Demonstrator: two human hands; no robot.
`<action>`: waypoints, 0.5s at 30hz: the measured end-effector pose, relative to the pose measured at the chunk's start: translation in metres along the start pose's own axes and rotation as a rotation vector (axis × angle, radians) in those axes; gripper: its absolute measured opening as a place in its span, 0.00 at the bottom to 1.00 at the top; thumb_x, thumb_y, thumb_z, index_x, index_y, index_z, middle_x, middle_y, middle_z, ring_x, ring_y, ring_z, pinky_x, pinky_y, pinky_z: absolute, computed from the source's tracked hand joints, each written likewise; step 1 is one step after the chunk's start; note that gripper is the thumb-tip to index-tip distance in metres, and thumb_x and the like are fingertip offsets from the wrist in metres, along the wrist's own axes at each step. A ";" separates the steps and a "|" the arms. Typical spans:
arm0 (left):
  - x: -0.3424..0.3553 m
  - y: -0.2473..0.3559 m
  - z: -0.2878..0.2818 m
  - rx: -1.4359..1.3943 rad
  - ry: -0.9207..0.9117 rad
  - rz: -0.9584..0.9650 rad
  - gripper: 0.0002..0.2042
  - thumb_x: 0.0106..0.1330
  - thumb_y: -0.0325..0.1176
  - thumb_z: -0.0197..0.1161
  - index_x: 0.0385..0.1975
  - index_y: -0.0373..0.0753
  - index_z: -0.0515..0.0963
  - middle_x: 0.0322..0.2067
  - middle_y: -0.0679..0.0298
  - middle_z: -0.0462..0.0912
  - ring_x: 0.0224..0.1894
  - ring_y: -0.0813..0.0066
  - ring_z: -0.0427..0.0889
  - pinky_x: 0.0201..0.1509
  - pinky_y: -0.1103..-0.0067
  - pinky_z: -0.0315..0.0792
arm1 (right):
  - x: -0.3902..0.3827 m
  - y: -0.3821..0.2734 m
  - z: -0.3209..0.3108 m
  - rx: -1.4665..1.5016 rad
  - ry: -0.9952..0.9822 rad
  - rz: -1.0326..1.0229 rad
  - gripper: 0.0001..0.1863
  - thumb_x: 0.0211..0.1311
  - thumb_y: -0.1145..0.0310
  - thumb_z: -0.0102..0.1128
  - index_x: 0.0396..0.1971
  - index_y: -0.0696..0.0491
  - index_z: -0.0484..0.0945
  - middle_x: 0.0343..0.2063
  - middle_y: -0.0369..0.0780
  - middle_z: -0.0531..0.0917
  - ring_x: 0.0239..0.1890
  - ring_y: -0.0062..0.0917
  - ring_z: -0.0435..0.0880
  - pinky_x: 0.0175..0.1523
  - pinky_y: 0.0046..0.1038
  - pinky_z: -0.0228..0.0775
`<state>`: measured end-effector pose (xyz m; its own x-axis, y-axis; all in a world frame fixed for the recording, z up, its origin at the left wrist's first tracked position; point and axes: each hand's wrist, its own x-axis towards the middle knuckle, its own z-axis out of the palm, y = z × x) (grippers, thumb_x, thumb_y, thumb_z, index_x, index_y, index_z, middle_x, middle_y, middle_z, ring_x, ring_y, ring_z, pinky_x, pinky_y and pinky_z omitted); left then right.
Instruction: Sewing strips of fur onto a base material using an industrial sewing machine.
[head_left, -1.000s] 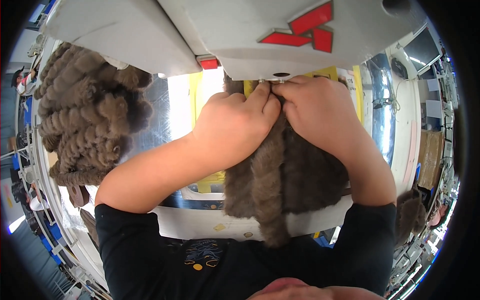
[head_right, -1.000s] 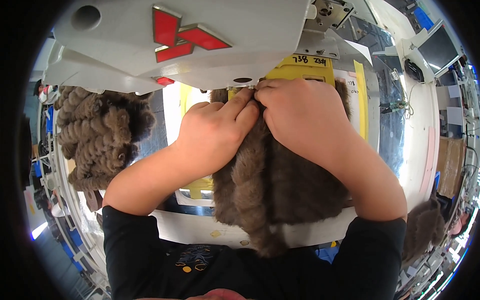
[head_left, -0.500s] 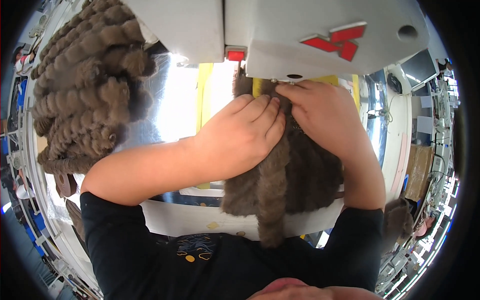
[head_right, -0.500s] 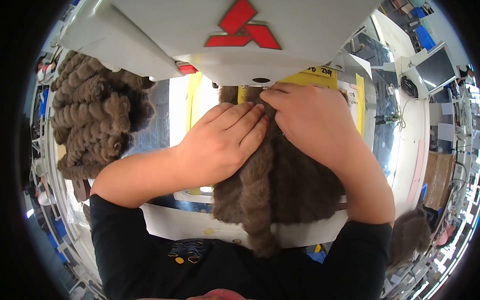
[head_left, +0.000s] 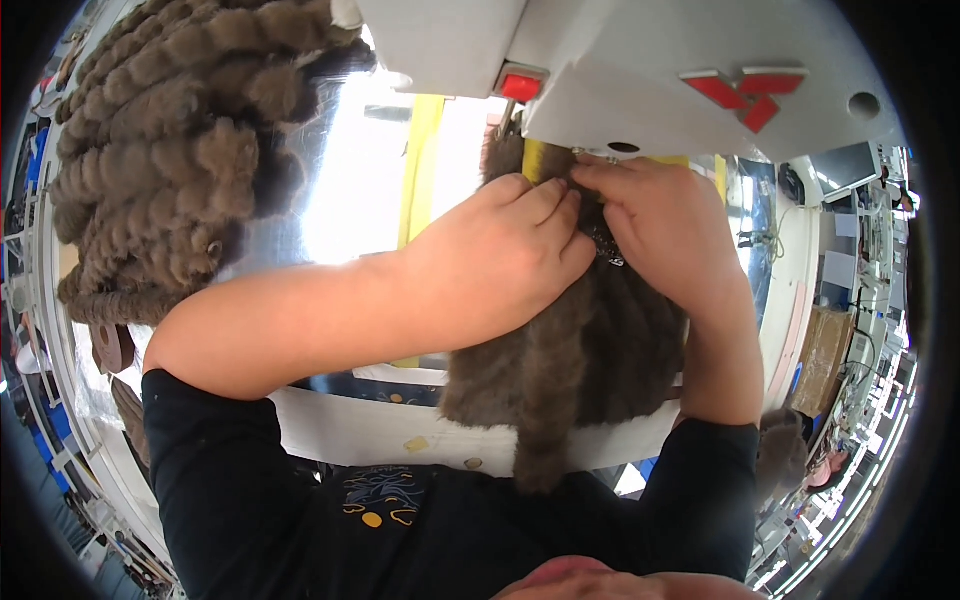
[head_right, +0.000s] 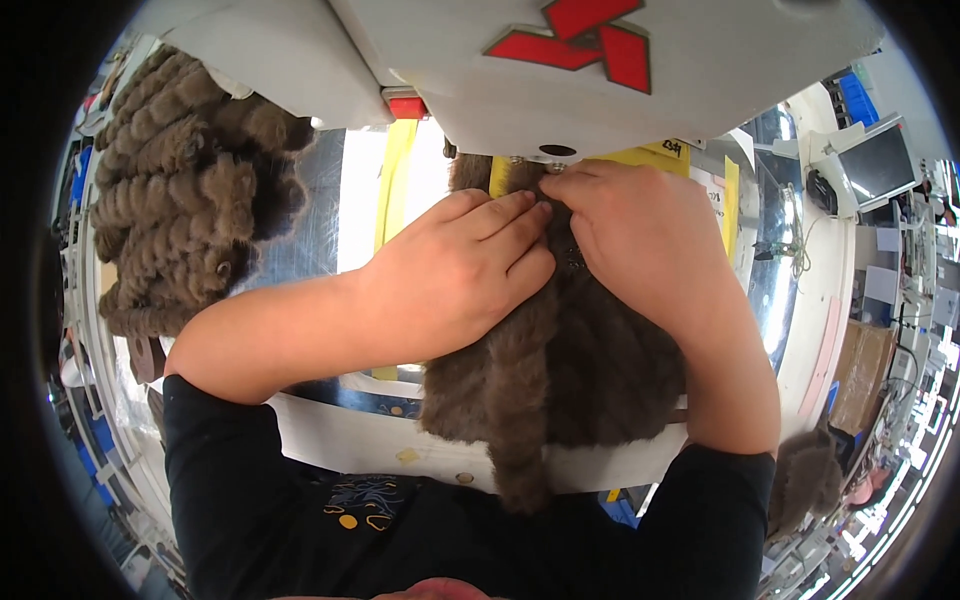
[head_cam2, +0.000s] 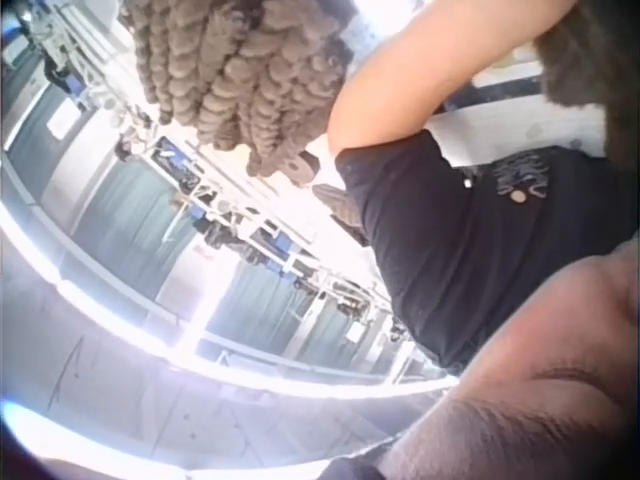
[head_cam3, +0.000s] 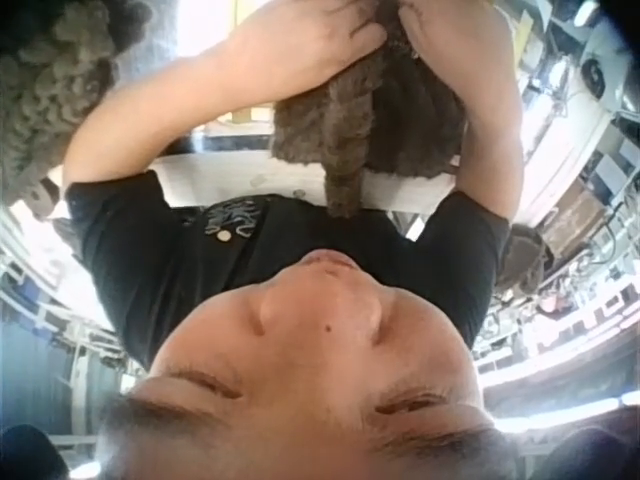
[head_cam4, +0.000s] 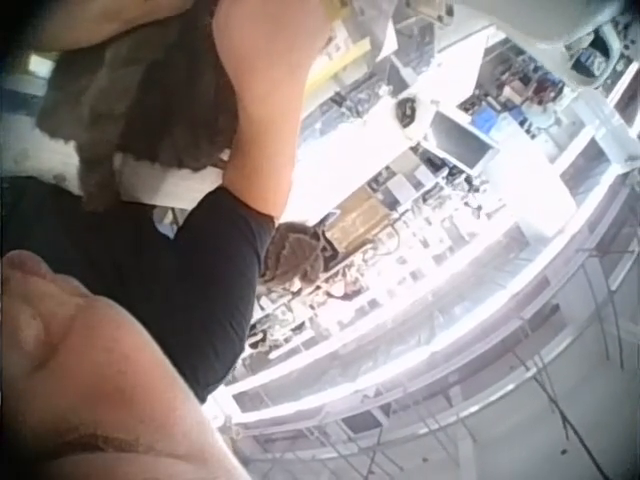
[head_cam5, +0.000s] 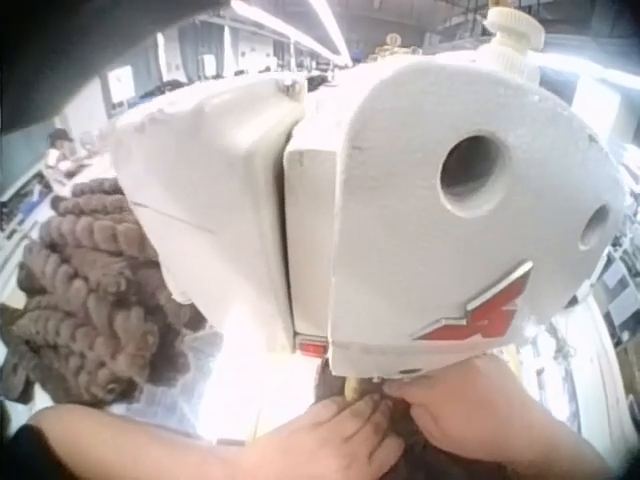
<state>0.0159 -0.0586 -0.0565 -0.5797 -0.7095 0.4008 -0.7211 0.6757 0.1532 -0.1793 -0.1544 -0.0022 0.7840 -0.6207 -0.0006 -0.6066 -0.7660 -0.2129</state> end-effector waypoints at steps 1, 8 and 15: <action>0.000 0.000 0.000 -0.032 -0.002 -0.012 0.12 0.60 0.32 0.59 0.40 0.34 0.78 0.53 0.48 0.84 0.60 0.55 0.81 0.59 0.67 0.74 | -0.001 0.002 0.003 0.035 0.029 -0.015 0.15 0.60 0.74 0.57 0.44 0.51 0.88 0.43 0.41 0.89 0.42 0.40 0.88 0.45 0.39 0.81; 0.002 -0.005 -0.006 -0.073 -0.060 -0.031 0.14 0.55 0.31 0.62 0.41 0.36 0.78 0.54 0.49 0.84 0.60 0.57 0.81 0.55 0.69 0.73 | 0.004 0.004 0.002 0.100 -0.003 0.051 0.16 0.61 0.74 0.56 0.45 0.51 0.88 0.40 0.45 0.89 0.42 0.44 0.87 0.46 0.42 0.80; 0.006 -0.011 -0.007 -0.062 -0.074 -0.054 0.23 0.44 0.33 0.71 0.43 0.37 0.78 0.57 0.52 0.83 0.62 0.59 0.79 0.55 0.69 0.72 | 0.010 0.015 0.008 0.091 0.049 0.021 0.15 0.60 0.74 0.57 0.43 0.51 0.89 0.36 0.48 0.87 0.40 0.48 0.85 0.44 0.45 0.78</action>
<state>0.0228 -0.0685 -0.0499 -0.5688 -0.7566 0.3225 -0.7287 0.6454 0.2290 -0.1795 -0.1703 -0.0127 0.7624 -0.6458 0.0413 -0.6067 -0.7355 -0.3017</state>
